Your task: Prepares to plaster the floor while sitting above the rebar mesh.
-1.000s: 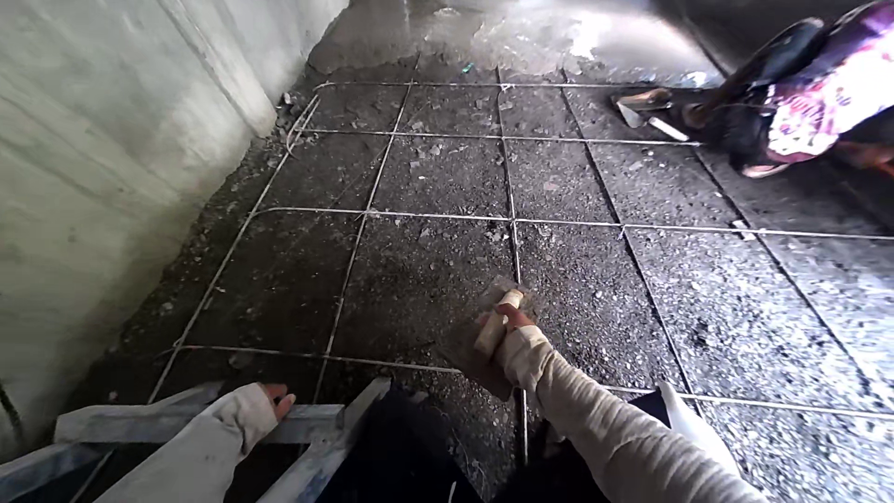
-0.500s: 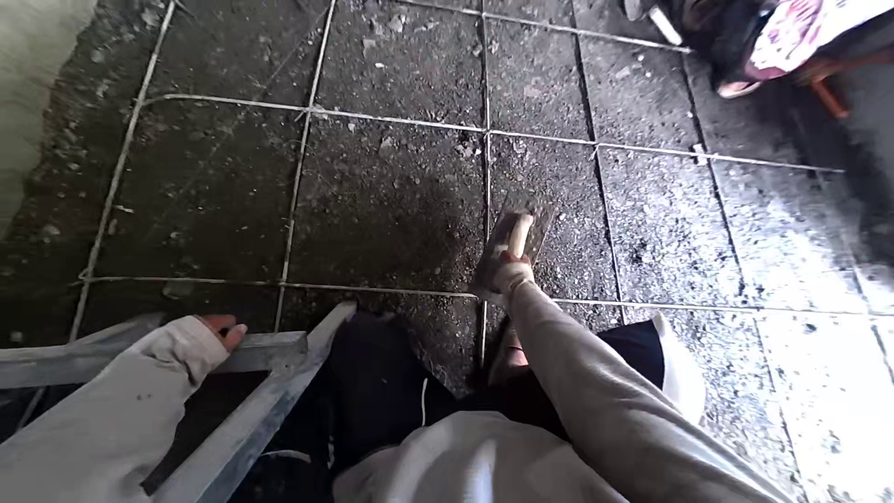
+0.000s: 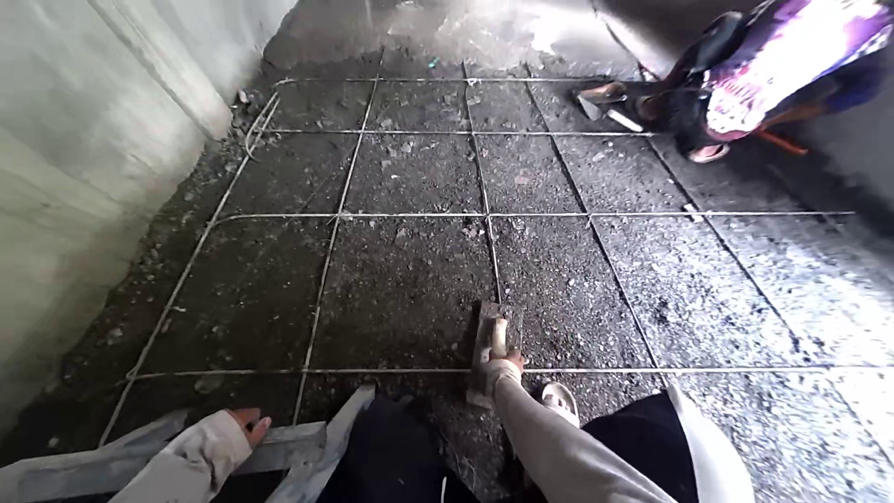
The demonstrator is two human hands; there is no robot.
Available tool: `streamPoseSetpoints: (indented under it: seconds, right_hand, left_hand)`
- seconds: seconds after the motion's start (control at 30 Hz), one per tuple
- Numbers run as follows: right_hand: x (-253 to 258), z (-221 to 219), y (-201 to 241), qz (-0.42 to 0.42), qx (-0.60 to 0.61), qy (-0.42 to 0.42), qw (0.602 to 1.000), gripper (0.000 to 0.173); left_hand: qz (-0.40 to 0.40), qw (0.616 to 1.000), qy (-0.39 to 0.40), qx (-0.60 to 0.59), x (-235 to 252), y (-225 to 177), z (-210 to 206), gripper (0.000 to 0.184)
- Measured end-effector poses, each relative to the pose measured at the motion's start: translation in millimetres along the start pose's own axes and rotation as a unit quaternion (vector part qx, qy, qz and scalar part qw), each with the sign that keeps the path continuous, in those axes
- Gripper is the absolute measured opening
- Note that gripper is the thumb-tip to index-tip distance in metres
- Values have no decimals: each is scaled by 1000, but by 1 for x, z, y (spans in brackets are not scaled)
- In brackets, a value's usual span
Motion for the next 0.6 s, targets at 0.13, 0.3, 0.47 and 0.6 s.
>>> streamPoseSetpoints:
  seconds: [0.13, 0.3, 0.47, 0.6]
  right_hand:
    - [-58, 66, 163, 241, 151, 19, 958, 41]
    - [-208, 110, 292, 556, 93, 255, 786, 34]
    - [-249, 70, 249, 550, -154, 347, 744, 45]
    - [-285, -19, 164, 494, -259, 552, 620, 64]
  left_hand:
    - [-32, 998, -37, -46, 12, -4, -5, 44]
    - [-26, 997, -43, -52, 1, -3, -1, 46]
    - [-24, 998, -38, -36, -3, -8, 4, 47]
    - [-16, 1000, -18, -20, -9, -9, 4, 47]
Point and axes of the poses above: each hand's wrist, its own x-axis towards the middle knuckle, its own z-axis out of the back of the hand, y = z × x, the point moved 10 cm from there along x, towards the middle knuckle, and after that the axes turned 9 degrees about z, right-handed, at the moved point
